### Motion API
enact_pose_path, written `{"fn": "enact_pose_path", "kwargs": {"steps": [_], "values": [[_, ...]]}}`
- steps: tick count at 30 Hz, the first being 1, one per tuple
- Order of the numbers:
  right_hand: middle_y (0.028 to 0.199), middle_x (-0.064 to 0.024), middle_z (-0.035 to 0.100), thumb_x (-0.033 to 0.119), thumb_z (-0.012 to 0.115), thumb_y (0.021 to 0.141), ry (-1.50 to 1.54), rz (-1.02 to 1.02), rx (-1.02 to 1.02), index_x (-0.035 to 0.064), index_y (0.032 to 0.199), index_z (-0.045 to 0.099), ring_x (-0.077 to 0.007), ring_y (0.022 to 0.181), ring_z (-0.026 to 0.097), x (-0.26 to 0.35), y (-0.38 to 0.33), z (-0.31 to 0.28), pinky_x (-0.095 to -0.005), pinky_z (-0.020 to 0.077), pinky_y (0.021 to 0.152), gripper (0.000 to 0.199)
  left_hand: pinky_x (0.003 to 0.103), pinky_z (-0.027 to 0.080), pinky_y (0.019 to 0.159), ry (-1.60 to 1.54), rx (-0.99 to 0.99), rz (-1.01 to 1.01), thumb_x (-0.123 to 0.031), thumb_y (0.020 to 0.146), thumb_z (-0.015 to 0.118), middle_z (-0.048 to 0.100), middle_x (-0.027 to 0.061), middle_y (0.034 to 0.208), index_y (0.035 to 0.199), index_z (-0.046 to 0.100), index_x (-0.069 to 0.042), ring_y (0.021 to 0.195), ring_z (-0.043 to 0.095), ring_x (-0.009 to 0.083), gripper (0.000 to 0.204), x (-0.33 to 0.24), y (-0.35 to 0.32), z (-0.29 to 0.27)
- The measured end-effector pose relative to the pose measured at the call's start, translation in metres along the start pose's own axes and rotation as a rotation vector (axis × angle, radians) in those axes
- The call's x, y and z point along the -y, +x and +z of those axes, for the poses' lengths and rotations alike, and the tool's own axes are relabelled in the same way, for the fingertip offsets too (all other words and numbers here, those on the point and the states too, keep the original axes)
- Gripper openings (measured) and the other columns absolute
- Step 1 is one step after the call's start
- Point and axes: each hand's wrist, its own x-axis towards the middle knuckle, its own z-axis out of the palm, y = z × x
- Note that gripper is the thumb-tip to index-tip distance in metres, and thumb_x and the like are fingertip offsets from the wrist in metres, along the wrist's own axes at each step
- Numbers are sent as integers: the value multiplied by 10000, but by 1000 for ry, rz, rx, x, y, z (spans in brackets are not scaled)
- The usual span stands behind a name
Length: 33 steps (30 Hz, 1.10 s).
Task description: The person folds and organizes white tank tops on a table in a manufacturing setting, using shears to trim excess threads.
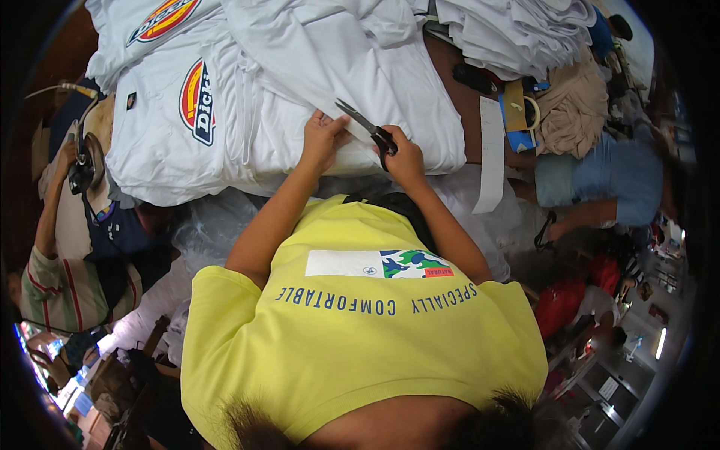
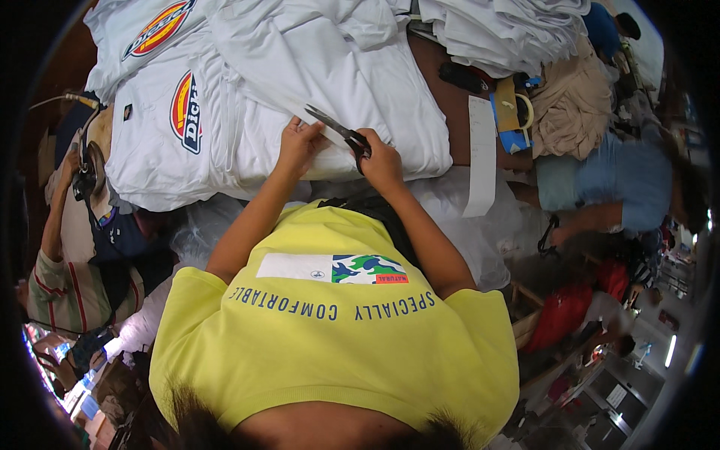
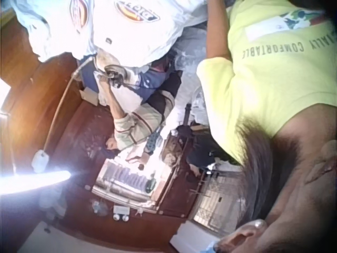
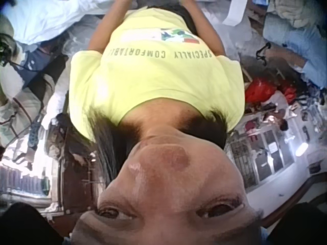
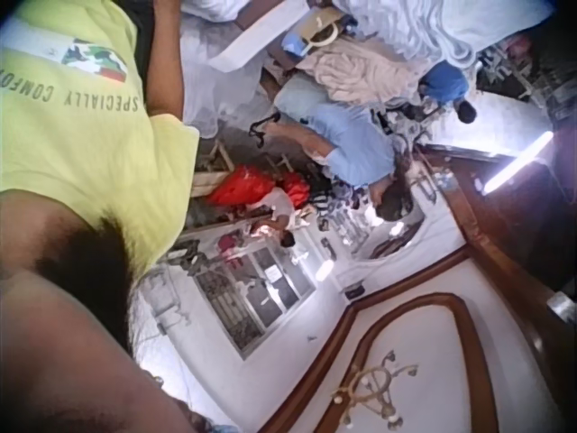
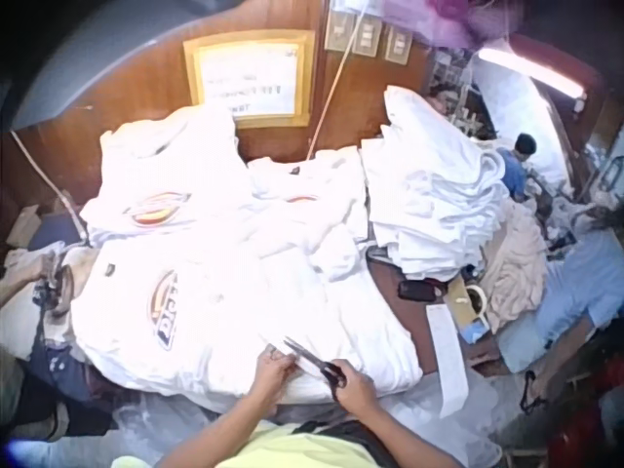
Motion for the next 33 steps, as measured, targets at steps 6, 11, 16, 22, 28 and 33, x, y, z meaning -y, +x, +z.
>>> {"fn": "enact_pose_path", "kwargs": {"steps": [6, 11, 16, 22, 28, 33], "values": [[801, -126, 653, 162, 696, 748, 45, 19, 2, 87, 1027, 541, -299, 746, 640, -5, -5, -5, -352, 473, 621, 327, 256, 502, 698, -50, -68, 123, -14, 808, 601, 621, 47, 885, 1093, 503, -24, 766, 598, 127, 302, -30, 19, -11], [822, -121, 658, 137, 715, 731, 50, 32, 13, 72, 1034, 539, -278, 745, 646, -4, -9, -13, -329, 475, 626, 356, 247, 486, 672, -74, -118, 173, -20, 803, 611, 614, 32, 865, 1087, 507, -20, 738, 584, 114, 303, -55, 23, -5], [837, -108, 659, 122, 733, 721, 59, 72, 14, 64, 1054, 545, -199, 727, 638, -14, -26, -41, -284, 468, 648, 387, 238, 481, 659, -67, -132, 184, -31, 798, 622, 600, 5, 832, 1047, 524, -36, 727, 576, 89, 268, -74, 35, -15], [823, -73, 645, 78, 743, 712, 110, 184, -17, 23, 1047, 532, -126, 739, 588, -52, -52, -75, -242, 443, 669, 400, 227, 488, 666, -126, -76, 210, -45, 816, 612, 599, -4, 871, 1046, 528, -48, 766, 580, 81, 244, -93, 60, -12], [822, -37, 606, 61, 735, 723, 155, 265, -84, 13, 1059, 517, -79, 755, 533, -84, -78, -76, -204, 414, 679, 404, 239, 502, 656, -160, -86, 278, -25, 815, 597, 611, 30, 903, 1090, 515, -17, 765, 595, 113, 287, -111, 75, -7], [806, -25, 599, 46, 731, 722, 257, 235, -156, 5, 1050, 522, -75, 732, 528, -92, -84, -68, -194, 409, 679, 391, 243, 504, 636, -149, -102, 318, -14, 813, 589, 617, 38, 890, 1088, 516, -7, 736, 598, 113, 285, -118, 83, -15]]}}
